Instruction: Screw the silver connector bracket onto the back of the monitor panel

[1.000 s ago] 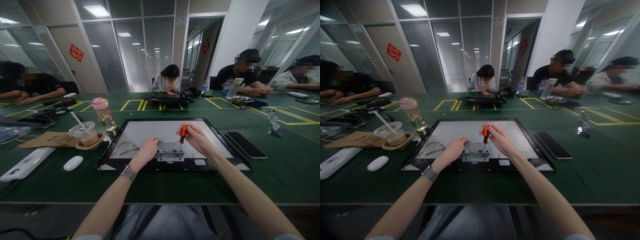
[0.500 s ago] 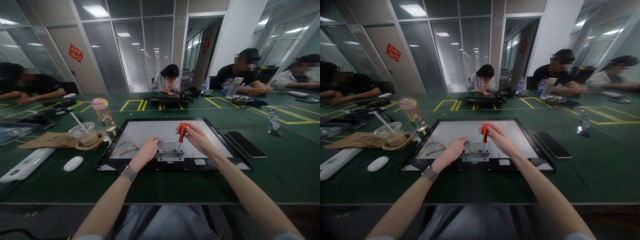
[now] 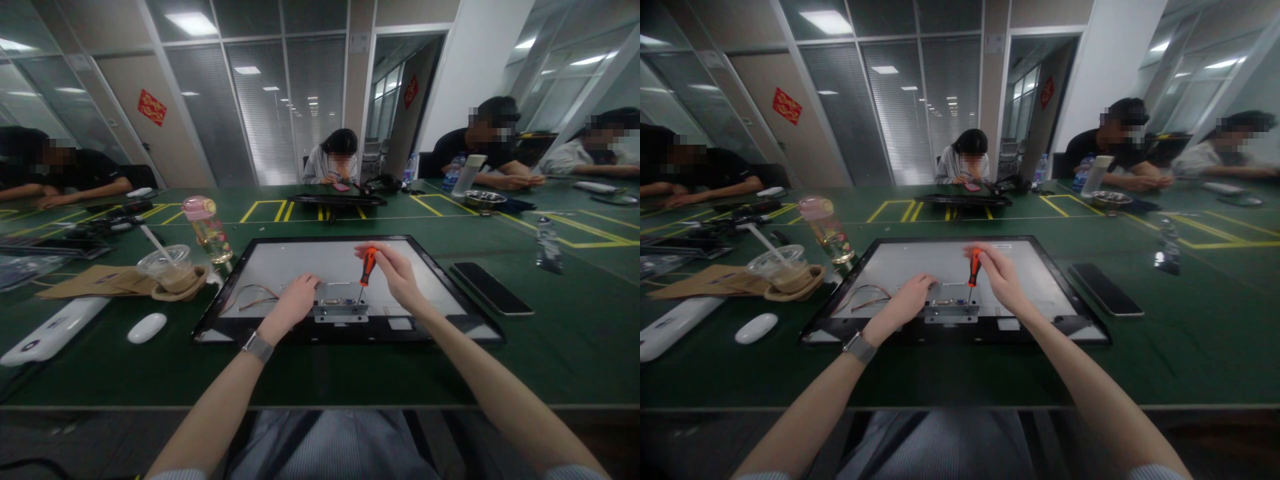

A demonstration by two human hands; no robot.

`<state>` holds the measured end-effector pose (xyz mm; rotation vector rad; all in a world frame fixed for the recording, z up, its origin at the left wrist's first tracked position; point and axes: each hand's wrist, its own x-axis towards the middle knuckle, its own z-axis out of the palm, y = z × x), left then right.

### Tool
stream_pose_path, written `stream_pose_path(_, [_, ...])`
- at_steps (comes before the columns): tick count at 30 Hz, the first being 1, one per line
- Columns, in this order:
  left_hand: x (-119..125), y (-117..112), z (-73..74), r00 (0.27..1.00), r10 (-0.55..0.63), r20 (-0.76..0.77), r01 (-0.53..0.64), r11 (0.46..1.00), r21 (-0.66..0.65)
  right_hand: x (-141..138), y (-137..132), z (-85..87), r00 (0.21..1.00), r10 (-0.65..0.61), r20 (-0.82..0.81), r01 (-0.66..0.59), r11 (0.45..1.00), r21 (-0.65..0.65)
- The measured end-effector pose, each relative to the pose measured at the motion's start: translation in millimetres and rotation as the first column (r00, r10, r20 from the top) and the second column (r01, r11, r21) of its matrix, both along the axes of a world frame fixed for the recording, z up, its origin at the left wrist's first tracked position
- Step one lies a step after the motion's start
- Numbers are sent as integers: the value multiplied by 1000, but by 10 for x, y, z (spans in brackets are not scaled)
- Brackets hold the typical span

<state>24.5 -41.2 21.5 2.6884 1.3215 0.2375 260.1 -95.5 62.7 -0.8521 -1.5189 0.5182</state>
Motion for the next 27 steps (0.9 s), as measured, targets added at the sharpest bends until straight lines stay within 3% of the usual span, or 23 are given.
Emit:
stream_pose_path(3, [1, 10, -10, 1000, 3, 2, -3, 1000, -2, 0, 11, -13, 999, 30, -36, -30, 999, -18])
stream_pose_path(8, [2, 18, -23, 1000, 4, 8, -4, 1000, 2, 22, 35, -14, 998, -65, -4, 65, 996, 64])
stream_pose_path(14, [3, 7, -13, 1000, -4, -3, 4, 1000, 0, 16, 13, -29, 999, 10, -38, -10, 1000, -14])
stream_pose_path(21, [-2, 24, -42, 1000, -6, 8, 6, 1000, 19, 19, 40, -10, 992, -125, 14, 124, 988, 93])
stream_pose_path(27, [2, -5, -2, 1000, -2, 3, 2, 1000, 6, -12, -9, -7, 999, 0, -44, -1, 1000, -20])
